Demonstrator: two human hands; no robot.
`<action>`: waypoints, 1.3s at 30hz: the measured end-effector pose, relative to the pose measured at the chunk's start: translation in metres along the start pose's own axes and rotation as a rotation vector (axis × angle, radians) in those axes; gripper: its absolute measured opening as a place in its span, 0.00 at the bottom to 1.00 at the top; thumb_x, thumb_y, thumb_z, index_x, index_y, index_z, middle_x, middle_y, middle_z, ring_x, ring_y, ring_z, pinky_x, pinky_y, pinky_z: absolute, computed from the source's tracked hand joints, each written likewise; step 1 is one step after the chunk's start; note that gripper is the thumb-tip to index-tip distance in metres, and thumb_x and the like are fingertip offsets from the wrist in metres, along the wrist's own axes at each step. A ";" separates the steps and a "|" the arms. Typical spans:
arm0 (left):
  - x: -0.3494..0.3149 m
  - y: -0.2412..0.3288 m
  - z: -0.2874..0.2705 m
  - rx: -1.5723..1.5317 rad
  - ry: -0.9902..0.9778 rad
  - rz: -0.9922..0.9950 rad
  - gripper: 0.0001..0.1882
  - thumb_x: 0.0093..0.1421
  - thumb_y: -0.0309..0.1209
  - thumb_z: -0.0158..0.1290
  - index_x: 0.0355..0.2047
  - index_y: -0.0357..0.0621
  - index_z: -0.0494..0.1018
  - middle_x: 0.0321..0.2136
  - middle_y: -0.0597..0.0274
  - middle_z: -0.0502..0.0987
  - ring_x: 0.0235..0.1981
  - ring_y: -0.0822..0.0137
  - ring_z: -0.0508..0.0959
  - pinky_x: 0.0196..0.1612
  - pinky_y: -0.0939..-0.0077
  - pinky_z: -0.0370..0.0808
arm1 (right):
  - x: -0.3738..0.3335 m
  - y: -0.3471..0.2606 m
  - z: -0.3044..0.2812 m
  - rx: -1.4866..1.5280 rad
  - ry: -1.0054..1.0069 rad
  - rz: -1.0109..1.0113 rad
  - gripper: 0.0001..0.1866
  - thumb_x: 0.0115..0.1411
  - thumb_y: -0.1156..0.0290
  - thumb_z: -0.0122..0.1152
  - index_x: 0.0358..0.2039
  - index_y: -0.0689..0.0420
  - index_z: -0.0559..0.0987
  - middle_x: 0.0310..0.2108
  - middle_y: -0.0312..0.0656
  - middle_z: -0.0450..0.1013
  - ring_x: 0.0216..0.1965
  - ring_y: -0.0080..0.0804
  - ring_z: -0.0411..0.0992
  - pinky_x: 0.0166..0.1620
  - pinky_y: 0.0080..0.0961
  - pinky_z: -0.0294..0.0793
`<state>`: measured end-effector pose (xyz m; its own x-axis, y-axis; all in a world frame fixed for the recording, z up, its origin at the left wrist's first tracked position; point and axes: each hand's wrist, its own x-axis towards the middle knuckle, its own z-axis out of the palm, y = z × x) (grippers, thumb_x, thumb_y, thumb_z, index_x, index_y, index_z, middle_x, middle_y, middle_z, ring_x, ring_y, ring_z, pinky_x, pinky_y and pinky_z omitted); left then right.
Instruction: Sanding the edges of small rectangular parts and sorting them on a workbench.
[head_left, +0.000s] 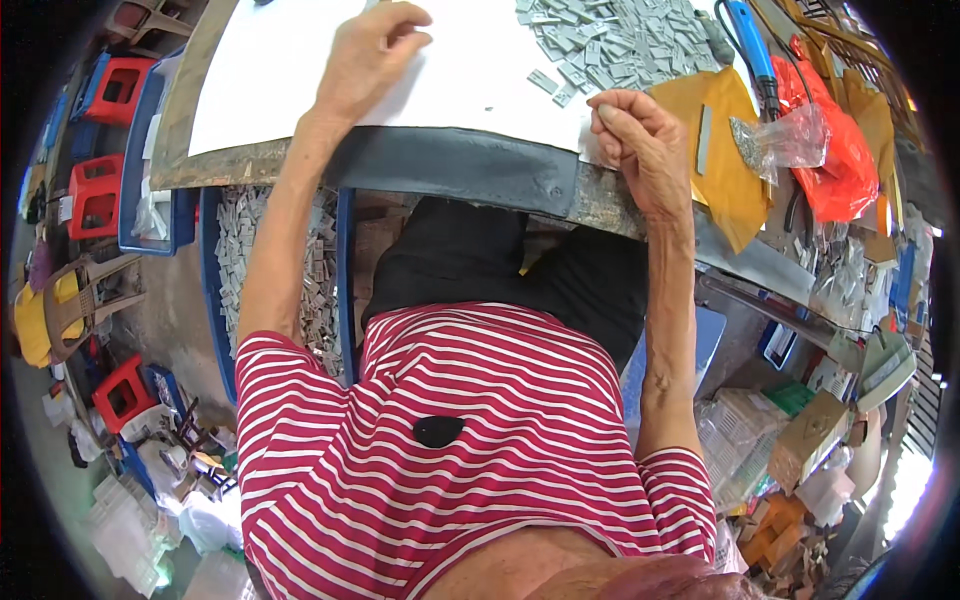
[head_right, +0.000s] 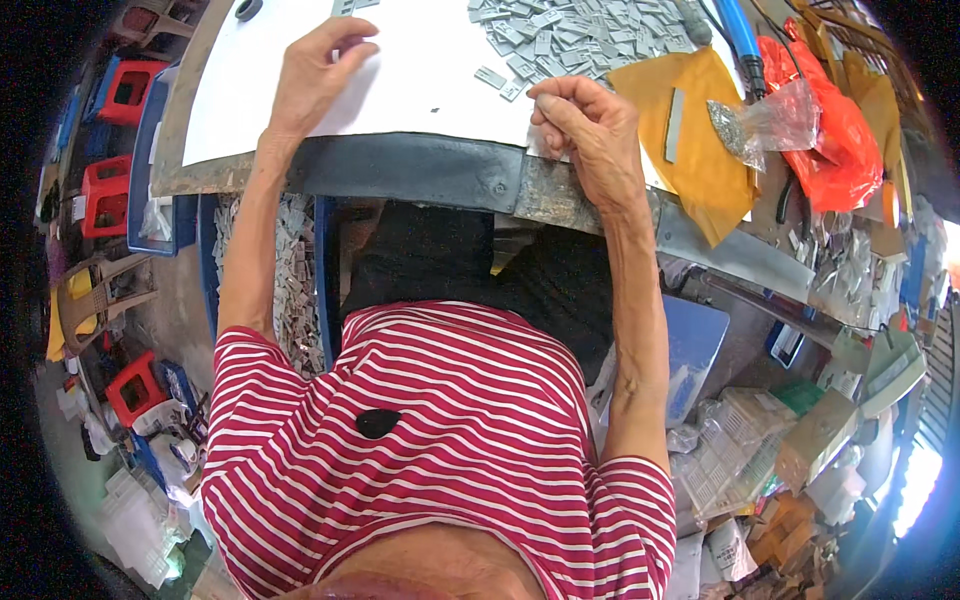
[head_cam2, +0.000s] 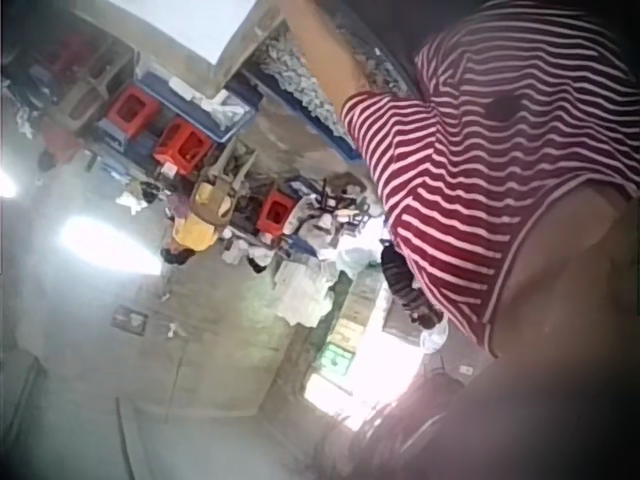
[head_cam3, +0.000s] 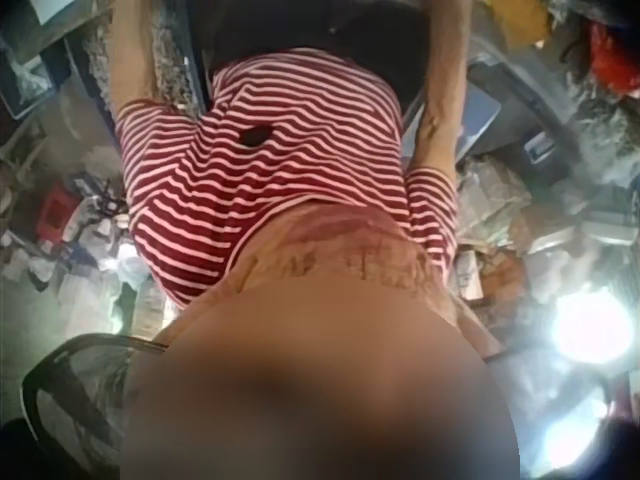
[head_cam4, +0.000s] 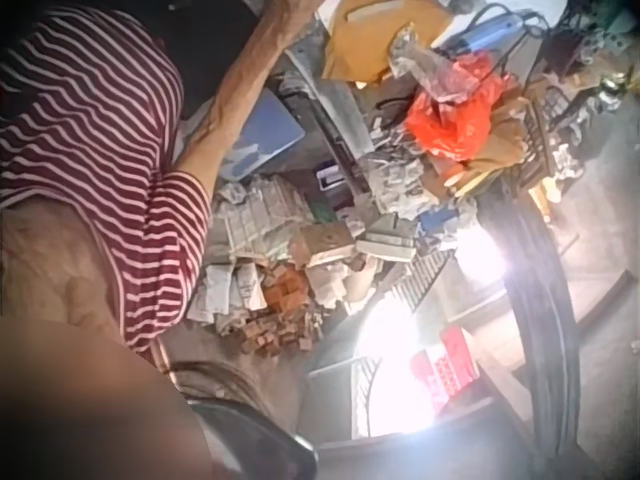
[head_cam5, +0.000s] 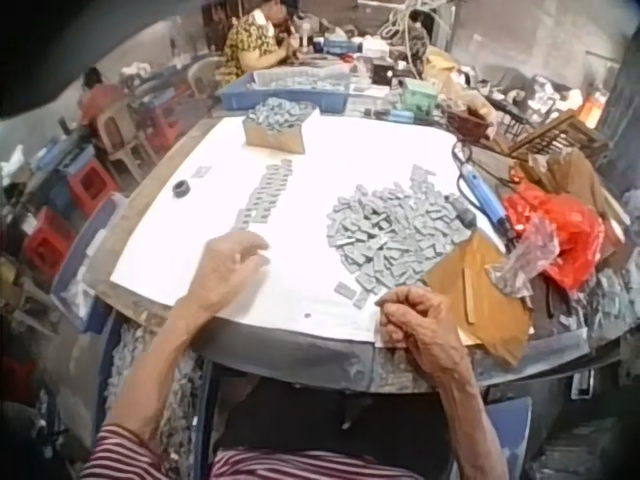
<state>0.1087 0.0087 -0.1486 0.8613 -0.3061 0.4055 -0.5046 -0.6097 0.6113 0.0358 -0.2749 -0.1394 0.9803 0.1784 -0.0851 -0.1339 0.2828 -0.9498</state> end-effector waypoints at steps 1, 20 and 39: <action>0.000 0.007 0.011 0.065 -0.043 -0.003 0.09 0.53 0.30 0.52 0.36 0.45 0.73 0.29 0.65 0.75 0.29 0.73 0.74 0.33 0.84 0.71 | 0.000 0.001 0.000 -0.003 0.005 0.003 0.08 0.54 0.76 0.53 0.33 0.66 0.73 0.23 0.37 0.69 0.19 0.15 0.62 0.21 0.10 0.60; 0.018 0.060 0.071 -0.073 -0.235 0.182 0.06 0.51 0.25 0.52 0.30 0.37 0.71 0.27 0.63 0.72 0.28 0.71 0.73 0.32 0.79 0.71 | -0.006 -0.044 -0.096 -0.891 0.437 -0.225 0.09 0.52 0.72 0.52 0.31 0.62 0.76 0.20 0.38 0.73 0.19 0.20 0.68 0.22 0.17 0.67; 0.009 0.084 0.058 -0.622 -0.165 -0.181 0.11 0.52 0.33 0.54 0.34 0.40 0.72 0.21 0.67 0.73 0.23 0.78 0.72 0.30 0.87 0.71 | 0.029 -0.045 -0.145 -1.784 -0.005 -0.490 0.06 0.52 0.74 0.50 0.32 0.58 0.71 0.30 0.45 0.69 0.33 0.45 0.69 0.33 0.32 0.69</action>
<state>0.0776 -0.0878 -0.1325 0.9085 -0.3766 0.1811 -0.2496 -0.1416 0.9579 0.0911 -0.4192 -0.1430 0.8785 0.4006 0.2601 0.4241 -0.9048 -0.0386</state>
